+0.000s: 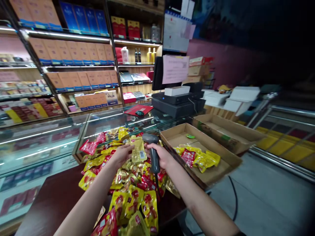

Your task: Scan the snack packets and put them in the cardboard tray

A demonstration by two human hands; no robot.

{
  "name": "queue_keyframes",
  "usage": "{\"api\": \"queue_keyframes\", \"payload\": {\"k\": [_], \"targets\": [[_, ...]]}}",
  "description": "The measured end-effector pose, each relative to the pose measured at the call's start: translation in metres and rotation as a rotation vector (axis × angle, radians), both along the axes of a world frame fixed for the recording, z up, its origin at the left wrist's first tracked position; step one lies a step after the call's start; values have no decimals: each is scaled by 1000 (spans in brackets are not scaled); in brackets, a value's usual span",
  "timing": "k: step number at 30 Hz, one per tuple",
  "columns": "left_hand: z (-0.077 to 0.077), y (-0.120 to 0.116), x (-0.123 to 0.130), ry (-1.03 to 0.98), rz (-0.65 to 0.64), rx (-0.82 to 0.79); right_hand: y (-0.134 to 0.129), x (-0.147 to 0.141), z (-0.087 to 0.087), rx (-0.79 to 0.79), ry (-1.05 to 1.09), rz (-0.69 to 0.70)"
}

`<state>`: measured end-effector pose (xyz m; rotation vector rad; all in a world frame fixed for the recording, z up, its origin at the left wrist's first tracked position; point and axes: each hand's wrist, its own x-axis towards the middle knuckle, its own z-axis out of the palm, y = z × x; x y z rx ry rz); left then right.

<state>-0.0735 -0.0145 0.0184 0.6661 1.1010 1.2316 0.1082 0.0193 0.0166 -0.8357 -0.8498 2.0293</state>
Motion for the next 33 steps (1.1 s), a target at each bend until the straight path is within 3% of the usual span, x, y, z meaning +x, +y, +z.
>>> {"api": "queue_keyframes", "payload": {"k": [3, 8, 17, 21, 23, 26, 29, 33], "targets": [[17, 9, 23, -54, -73, -4, 10, 28, 8, -57, 53, -25], [38, 40, 79, -72, -224, -24, 24, 93, 23, -21, 49, -143], [46, 115, 215, -53, -457, -38, 36, 215, 48, -44, -19, -440], [47, 131, 250, 27, -409, -81, 46, 250, 45, 45, -74, -639], [42, 130, 249, 50, -389, -102, 49, 255, 39, 46, -129, -700], [32, 121, 227, 38, -363, -107, 49, 243, 31, 5, -151, -648], [24, 106, 185, -4, -319, -76, 43, 211, 26, -19, -96, -517], [24, 74, 110, 17, -214, -12, 30, 153, 22, -10, -33, -351]]}}
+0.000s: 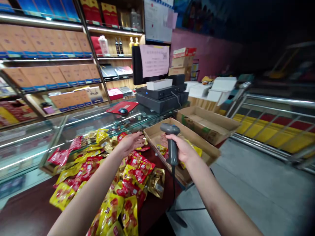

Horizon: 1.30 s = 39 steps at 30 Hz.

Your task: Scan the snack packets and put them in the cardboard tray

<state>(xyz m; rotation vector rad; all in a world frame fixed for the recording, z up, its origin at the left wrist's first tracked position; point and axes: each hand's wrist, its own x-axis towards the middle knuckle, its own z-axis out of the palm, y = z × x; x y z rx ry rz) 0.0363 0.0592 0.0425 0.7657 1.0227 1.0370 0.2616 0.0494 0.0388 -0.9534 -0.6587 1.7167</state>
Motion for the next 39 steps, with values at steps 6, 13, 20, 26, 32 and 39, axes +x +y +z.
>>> {"api": "queue_keyframes", "payload": {"k": [6, 13, 20, 26, 32, 39], "targets": [[0, -72, -101, 35, 302, 67, -22, -89, -17, 3, 17, 247], [-28, -135, -147, 3, 490, 22, -41, -155, -45, -27, -162, 285], [-60, -138, -141, 20, 526, 13, -45, -168, -60, -32, -80, 301], [-67, -128, -140, 22, 552, 15, -37, -174, -62, -62, -55, 279], [-66, -128, -141, 73, 566, 2, -25, -180, -68, -71, -100, 246], [-55, -127, -130, 274, 659, 276, -38, -171, -54, -82, 51, 196]]}}
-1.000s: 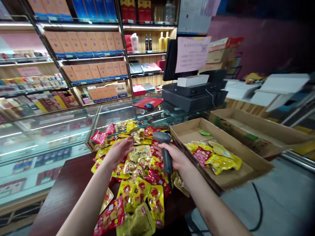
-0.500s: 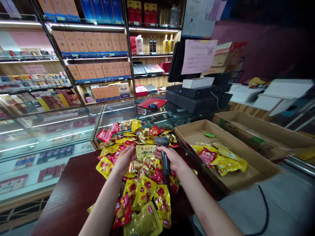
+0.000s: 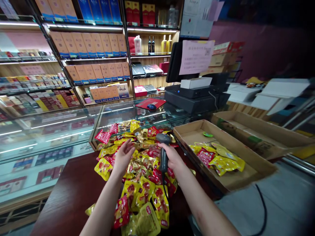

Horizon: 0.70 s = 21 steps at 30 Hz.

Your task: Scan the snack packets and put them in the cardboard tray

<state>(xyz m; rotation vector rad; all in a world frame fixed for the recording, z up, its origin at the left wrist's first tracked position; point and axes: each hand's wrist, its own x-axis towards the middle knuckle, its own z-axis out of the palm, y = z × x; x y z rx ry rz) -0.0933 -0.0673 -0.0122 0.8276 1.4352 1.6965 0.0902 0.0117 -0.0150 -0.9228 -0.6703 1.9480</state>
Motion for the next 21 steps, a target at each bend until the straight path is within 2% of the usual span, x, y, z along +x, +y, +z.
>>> {"api": "queue_keyframes", "payload": {"k": [5, 10, 12, 14, 17, 21], "targets": [[-8, 4, 22, 142, 198, 160, -15, -5, 4, 52, 12, -210], [-9, 1, 44, -118, 266, 256, -17, -12, -5, 67, -3, -364], [-8, 3, 47, -207, 275, 235, -18, -13, -6, 85, -4, -373], [-8, 4, 46, -196, 239, 191, -18, -13, -4, 94, -17, -363], [-9, 4, 39, -57, 185, 138, -15, -11, -3, 70, -22, -281], [-9, -3, 36, 82, 103, 149, -10, -10, -7, 61, -16, -178]]}}
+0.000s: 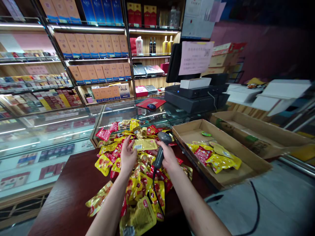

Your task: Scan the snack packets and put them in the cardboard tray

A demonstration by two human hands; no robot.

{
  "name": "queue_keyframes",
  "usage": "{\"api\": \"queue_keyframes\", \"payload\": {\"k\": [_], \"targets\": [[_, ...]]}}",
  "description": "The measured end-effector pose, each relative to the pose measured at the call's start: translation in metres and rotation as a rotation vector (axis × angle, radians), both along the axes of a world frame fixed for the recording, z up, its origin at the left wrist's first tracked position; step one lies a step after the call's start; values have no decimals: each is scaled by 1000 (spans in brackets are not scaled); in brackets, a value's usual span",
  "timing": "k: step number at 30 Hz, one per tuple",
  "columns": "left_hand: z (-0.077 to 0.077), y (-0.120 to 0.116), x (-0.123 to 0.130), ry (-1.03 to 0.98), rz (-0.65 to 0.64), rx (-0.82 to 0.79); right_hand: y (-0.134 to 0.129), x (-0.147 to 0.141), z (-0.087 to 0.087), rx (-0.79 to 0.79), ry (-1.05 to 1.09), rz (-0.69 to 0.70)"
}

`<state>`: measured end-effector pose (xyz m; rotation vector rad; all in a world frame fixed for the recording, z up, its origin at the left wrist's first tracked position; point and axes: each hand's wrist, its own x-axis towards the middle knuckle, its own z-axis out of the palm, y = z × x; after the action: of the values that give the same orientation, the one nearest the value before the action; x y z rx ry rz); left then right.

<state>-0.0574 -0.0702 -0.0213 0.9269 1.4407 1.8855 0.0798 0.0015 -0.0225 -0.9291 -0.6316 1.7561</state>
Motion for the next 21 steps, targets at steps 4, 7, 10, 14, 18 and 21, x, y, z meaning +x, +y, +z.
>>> {"api": "queue_keyframes", "payload": {"k": [4, 7, 10, 14, 18, 21], "targets": [[8, -10, 2, -1, -60, -30, 4, -2, -8, 68, -214, -76], [22, -10, -9, 6, -166, -162, 8, -1, -7, 195, -355, -39], [37, 0, -29, 134, -379, -366, 10, 2, 3, 342, -417, 46], [48, 23, -46, 271, -642, -551, 8, 0, 18, 485, -492, 115], [44, 40, -50, 316, -670, -595, 4, 0, 27, 555, -523, 130], [39, 50, -54, 220, -639, -580, -3, 4, 29, 501, -542, 88]]}}
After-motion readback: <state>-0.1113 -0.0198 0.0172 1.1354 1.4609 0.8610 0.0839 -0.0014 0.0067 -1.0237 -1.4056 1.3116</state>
